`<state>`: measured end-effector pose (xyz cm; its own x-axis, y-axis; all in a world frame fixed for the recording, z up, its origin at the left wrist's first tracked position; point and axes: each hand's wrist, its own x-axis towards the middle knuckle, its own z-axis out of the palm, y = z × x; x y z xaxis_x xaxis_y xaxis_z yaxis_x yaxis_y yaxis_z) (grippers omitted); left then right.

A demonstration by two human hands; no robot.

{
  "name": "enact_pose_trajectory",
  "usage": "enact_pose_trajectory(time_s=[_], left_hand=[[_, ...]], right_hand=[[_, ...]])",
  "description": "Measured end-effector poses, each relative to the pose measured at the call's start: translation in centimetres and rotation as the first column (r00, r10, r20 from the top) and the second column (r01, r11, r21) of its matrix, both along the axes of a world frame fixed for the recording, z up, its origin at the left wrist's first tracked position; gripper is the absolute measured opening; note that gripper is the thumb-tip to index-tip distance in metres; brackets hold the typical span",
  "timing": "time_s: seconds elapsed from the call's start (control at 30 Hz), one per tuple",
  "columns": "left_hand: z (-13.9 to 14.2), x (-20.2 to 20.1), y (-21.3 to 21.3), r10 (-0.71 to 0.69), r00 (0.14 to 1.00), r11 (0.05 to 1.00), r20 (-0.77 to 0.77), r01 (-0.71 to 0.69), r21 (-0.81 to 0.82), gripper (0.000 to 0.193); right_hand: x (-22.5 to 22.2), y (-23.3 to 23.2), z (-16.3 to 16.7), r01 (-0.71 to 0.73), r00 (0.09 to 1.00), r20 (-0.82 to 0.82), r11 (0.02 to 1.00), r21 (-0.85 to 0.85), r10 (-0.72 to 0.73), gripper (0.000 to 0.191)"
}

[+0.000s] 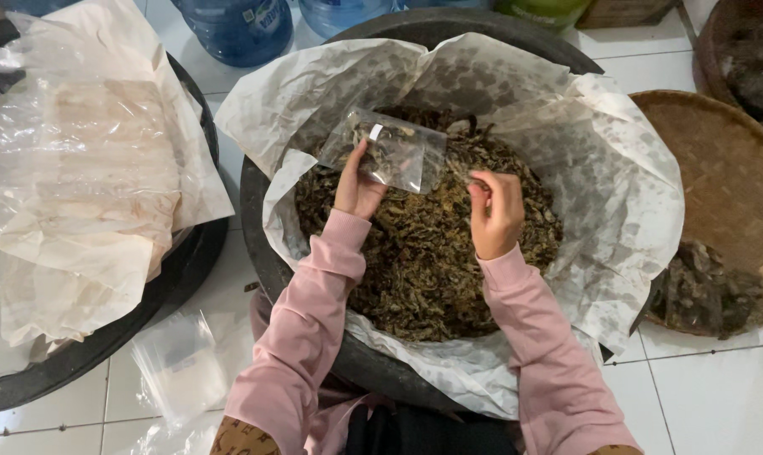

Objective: The person sits at a large paper-lined basin filled with dried fish, scoops handfuls of dried fish into a small clear plastic bag, presses the bag closed, and places filled bags onto a woven bamboo tray beside the basin, repeating the cycle.

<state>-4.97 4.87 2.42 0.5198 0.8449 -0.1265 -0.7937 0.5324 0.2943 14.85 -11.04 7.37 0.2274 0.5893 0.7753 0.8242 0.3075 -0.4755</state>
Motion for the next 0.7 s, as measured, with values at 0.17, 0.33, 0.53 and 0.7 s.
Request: enact_pose_trajectory(time_s=[0.17, 0.33, 0.53, 0.7], left_hand=[[-0.2, 1.2, -1.1, -0.115, 0.993, 0.992, -0.037, 0.116, 0.050, 0.038], [-0.7, 1.8, -1.4, -0.137, 0.989, 0.988, -0.056, 0.140, 0.057, 0.038], [-0.7, 1.5, -1.0, -0.095, 0.995, 0.995, -0.015, 0.096, 0.015, 0.041], [0.2, 1.5, -1.7, -0.159, 0.987, 0.985, -0.024, 0.161, 0.060, 0.055]], right_hand=[[-1.0, -0.2, 1.2, -0.017, 0.976, 0.215, 0.999, -0.047, 0.027, 0.032], [-0.5, -0.3, 2.4, -0.013, 0.962, 0.272, 1.000, -0.003, 0.013, 0.042], [-0.8, -0.3, 2.9, -0.096, 0.981, 0.168, 0.995, 0.007, 0.094, 0.038], [-2.3, -0.5, 2.1, -0.145, 0.989, 0.001, 0.988, -0.060, 0.145, 0.027]])
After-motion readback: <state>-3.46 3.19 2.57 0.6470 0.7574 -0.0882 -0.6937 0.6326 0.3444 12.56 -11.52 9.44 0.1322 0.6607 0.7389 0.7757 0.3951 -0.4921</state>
